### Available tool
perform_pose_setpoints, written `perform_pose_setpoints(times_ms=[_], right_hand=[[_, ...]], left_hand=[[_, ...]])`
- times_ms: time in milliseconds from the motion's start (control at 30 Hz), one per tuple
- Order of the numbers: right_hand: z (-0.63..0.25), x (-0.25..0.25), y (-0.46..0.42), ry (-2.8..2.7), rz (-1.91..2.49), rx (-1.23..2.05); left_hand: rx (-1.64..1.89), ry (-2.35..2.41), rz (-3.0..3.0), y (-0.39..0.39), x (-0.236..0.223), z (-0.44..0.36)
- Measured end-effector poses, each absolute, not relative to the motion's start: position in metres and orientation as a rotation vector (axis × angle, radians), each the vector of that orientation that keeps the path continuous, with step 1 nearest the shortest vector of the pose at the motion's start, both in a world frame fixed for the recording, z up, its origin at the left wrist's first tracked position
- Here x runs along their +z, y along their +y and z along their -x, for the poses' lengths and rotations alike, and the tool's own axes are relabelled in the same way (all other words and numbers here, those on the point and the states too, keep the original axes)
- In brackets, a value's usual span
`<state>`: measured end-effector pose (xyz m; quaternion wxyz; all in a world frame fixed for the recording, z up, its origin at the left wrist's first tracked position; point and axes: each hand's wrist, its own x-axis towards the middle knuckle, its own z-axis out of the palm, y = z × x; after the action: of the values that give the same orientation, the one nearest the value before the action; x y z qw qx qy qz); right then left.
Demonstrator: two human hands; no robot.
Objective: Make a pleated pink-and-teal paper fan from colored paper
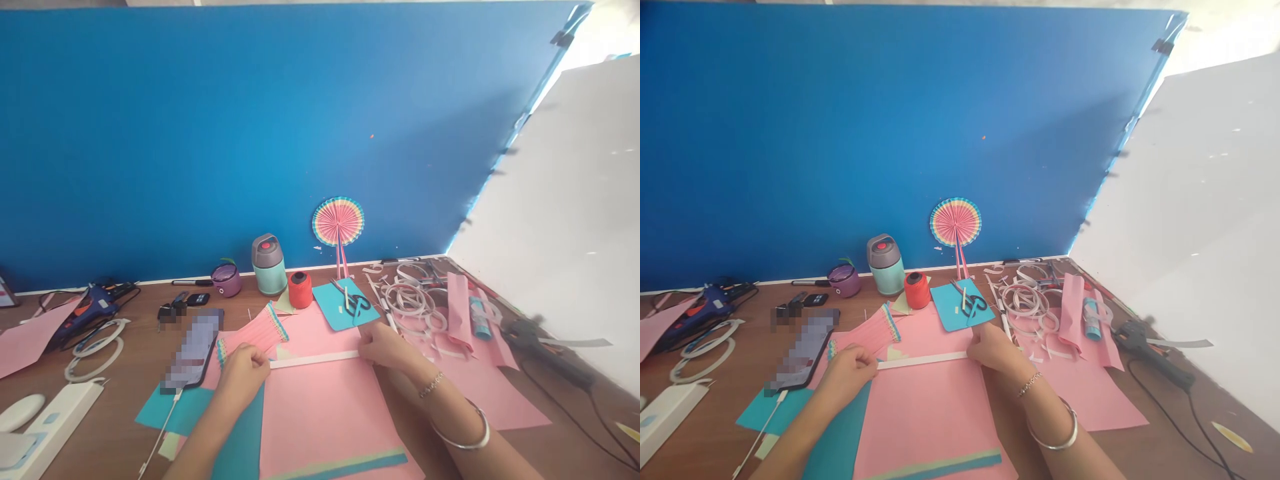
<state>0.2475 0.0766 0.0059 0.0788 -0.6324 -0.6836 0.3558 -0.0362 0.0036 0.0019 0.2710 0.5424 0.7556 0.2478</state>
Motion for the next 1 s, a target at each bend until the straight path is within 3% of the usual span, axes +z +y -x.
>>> perform_pose_setpoints(times_ms=[267, 533, 1000], right_hand=[[-0.246, 0.006, 0.077, -2.112, 1.952, 0.966], [-0.253, -0.004, 0.080, -2.055, 1.991, 1.110], [-0.253, -0.007, 0.077, -2.061, 1.987, 1.076]], left_hand=[[0.728, 1.927, -1.454, 0.001, -0.012, 0.044], [0.745, 1.925, -1.380, -0.002, -0.006, 0.039], [0.686, 1.989, -1.455, -0.003, -0.012, 0.041]])
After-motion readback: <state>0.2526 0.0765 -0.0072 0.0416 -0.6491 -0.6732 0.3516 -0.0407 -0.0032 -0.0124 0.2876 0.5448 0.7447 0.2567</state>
